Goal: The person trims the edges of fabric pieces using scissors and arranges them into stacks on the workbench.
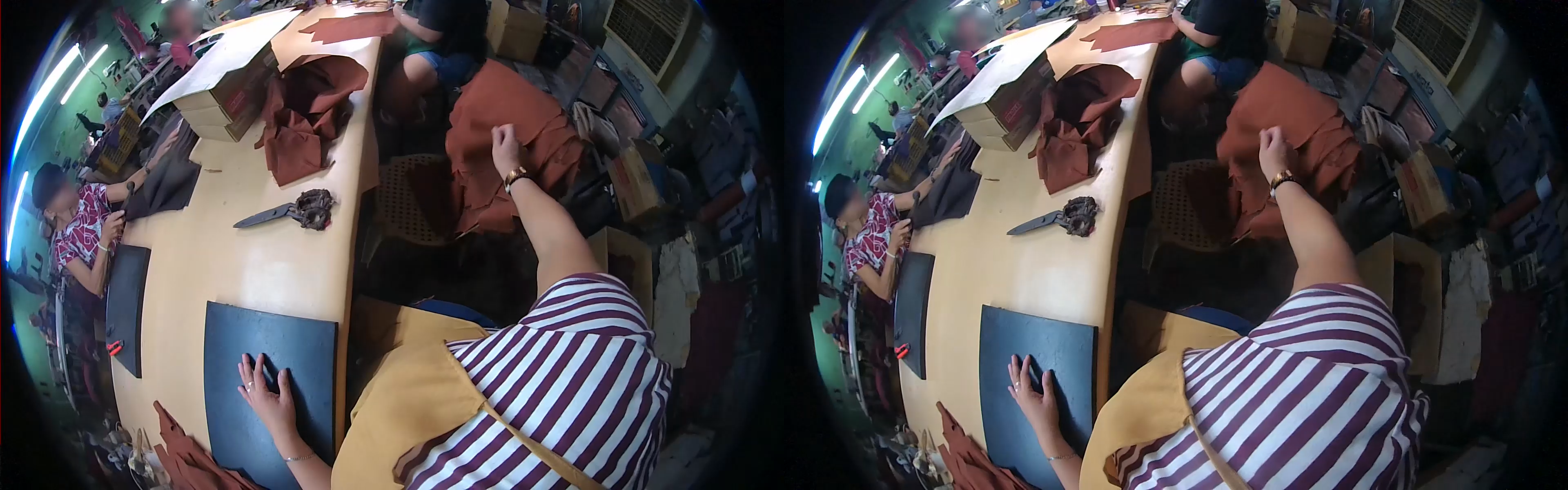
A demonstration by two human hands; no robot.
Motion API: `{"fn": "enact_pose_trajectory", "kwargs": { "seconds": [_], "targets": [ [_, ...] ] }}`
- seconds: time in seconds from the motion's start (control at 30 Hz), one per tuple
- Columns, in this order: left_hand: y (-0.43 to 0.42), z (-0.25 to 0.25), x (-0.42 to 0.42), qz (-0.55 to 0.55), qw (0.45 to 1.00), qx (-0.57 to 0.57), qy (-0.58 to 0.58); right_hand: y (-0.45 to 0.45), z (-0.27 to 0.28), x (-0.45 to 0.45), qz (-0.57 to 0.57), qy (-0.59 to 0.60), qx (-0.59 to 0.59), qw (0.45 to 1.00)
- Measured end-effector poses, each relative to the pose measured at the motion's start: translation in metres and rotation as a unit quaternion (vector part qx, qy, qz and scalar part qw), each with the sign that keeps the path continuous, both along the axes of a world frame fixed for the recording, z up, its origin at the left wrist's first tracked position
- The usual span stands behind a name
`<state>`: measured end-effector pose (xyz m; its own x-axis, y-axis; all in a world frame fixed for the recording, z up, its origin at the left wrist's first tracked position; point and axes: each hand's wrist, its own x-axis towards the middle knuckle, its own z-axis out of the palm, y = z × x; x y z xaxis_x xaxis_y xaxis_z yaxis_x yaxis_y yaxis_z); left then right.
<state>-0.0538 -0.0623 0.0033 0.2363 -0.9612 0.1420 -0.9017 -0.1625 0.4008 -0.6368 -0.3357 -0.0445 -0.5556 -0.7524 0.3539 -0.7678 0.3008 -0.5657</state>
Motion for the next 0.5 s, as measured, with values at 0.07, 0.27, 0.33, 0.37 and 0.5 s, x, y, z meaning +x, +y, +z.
{"fn": "enact_pose_trajectory", "kwargs": {
  "seconds": [0.07,0.27,0.33,0.37,0.5],
  "targets": [
    [-0.001,-0.001,0.001,-0.006,1.000,0.006,-0.002,-0.028,0.005,0.013,-0.045,-0.197,-0.266,0.943],
    [-0.001,0.001,0.002,0.007,1.000,0.000,0.016,-0.087,0.049,0.151,-0.035,-0.402,-0.452,0.796],
    [-0.001,0.002,0.002,0.008,1.000,0.006,0.005,-0.058,0.081,0.247,0.113,-0.529,-0.415,0.731],
    [-0.002,-0.002,0.006,0.009,0.997,-0.043,0.064,-0.044,0.089,0.292,0.200,-0.592,-0.362,0.692],
    [0.012,0.000,0.032,0.072,0.930,-0.303,0.198,0.080,0.115,0.405,0.673,-0.558,0.219,0.432]
  ]
}}
